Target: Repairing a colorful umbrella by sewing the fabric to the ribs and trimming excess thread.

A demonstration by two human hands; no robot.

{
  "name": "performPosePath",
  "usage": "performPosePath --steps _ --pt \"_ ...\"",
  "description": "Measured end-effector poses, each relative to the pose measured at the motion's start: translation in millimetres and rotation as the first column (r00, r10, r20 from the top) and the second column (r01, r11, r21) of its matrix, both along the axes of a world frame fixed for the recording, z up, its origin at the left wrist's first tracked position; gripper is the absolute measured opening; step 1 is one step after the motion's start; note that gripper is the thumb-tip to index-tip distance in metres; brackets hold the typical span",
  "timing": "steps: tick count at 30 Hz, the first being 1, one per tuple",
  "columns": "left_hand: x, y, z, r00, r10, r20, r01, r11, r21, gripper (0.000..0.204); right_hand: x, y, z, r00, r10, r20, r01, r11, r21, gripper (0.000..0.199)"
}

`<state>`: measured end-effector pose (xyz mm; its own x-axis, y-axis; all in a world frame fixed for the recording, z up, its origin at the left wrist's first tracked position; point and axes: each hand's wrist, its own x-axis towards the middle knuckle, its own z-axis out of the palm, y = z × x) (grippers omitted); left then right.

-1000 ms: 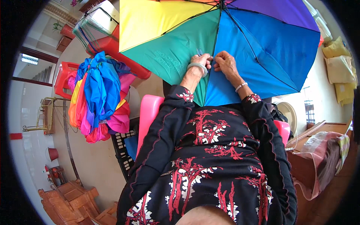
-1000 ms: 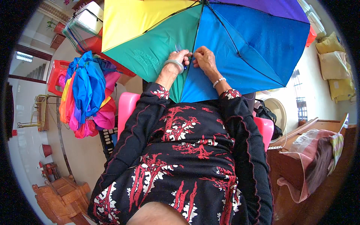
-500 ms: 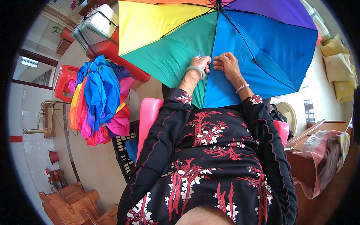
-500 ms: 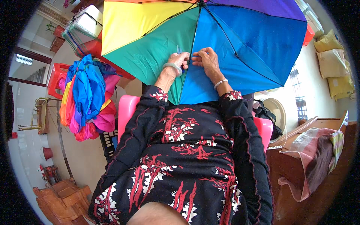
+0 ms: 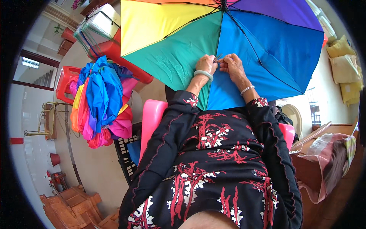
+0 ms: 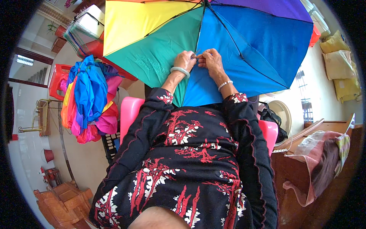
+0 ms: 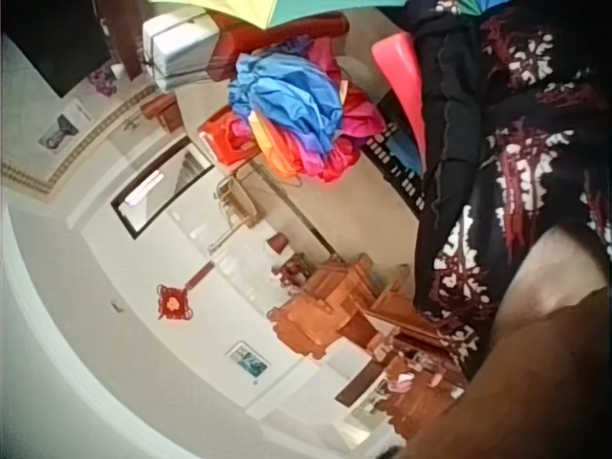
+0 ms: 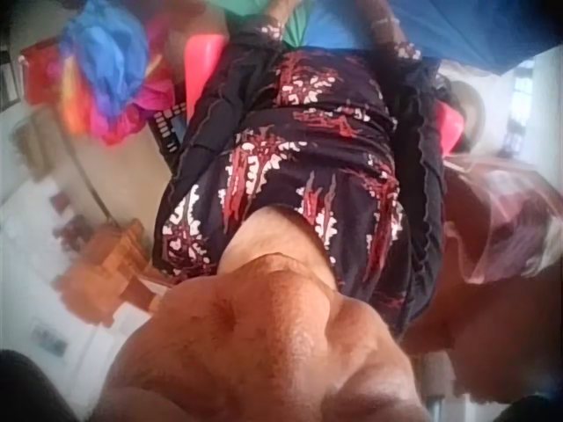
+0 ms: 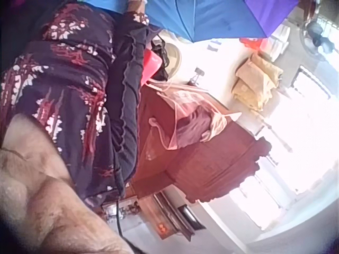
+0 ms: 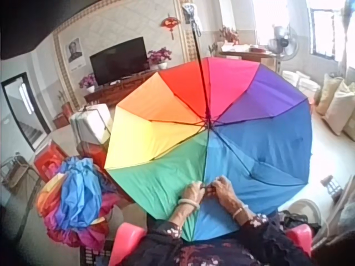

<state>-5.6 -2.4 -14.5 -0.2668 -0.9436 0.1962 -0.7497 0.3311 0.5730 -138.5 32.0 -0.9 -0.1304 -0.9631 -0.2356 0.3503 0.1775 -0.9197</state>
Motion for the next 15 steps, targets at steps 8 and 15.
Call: performPosePath --steps 8,15 --pt "4.2 0.0 3.6 0.999 0.015 0.04 -0.018 0.998 0.058 0.013 -16.8 -0.9 10.8 0.939 -0.011 0.344 0.012 1.0 -0.001 0.009" --pt "4.9 -6.4 -2.8 0.999 -0.01 -0.031 0.015 0.989 0.148 0.013 -40.2 -8.0 8.0 0.842 0.057 0.537 0.021 0.99 -0.139 0.009"
